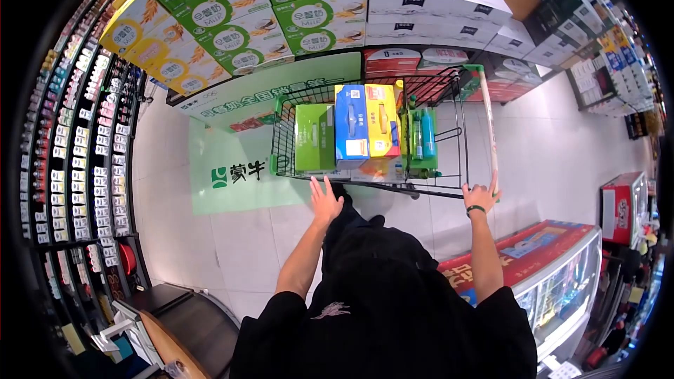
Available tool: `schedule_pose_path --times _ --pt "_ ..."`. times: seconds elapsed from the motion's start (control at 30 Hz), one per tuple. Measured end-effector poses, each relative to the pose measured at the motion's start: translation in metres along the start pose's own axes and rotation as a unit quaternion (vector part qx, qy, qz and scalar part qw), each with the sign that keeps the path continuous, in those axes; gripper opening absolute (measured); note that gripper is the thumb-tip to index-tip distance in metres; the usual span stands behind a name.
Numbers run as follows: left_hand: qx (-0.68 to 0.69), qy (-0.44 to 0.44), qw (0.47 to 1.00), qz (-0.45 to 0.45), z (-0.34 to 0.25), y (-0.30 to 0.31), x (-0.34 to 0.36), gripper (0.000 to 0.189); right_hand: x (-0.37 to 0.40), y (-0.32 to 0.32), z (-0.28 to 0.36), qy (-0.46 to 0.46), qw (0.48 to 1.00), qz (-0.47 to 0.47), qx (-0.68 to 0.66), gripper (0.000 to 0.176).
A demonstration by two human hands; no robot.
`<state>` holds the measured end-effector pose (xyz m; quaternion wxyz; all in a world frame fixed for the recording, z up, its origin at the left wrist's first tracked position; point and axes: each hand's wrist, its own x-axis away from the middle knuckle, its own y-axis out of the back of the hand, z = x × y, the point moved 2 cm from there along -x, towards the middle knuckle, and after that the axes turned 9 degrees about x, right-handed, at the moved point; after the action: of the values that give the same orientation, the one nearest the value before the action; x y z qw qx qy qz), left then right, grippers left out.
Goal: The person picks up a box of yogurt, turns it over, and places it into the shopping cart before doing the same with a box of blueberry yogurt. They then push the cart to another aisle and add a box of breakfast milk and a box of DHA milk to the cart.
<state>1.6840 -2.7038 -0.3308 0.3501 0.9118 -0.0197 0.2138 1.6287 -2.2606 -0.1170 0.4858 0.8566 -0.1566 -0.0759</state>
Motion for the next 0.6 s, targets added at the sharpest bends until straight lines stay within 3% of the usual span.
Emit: schedule_pose_path --times 0.07,0.13,0.27,0.5,0.53,0.6 --pt "0.028 0.008 0.999 0.017 0.005 -0.015 -0.002 0.102 0.017 -0.005 -0.01 -0.012 1.0 0.004 -0.012 0.055" --pt "0.171 0.046 0.984 0.01 0.008 -0.033 -0.004 0.093 0.037 -0.011 -0.025 -0.017 1.0 -0.012 -0.02 0.053" --pt "0.307 0.076 0.949 0.009 -0.002 -0.049 0.004 0.079 0.073 -0.026 -0.052 -0.044 0.998 -0.027 -0.042 0.05" --pt "0.244 0.111 0.961 0.071 -0.023 -0.076 0.017 0.072 0.147 -0.066 -0.098 -0.108 0.991 -0.031 -0.068 0.046" --pt "0.299 0.148 0.94 0.069 -0.005 -0.092 -0.001 0.069 0.159 -0.062 -0.102 -0.119 0.989 -0.051 -0.07 0.042" --pt "0.342 0.223 0.912 0.051 -0.032 -0.079 0.002 0.061 0.184 -0.057 -0.11 -0.148 0.984 -0.065 -0.071 0.039"
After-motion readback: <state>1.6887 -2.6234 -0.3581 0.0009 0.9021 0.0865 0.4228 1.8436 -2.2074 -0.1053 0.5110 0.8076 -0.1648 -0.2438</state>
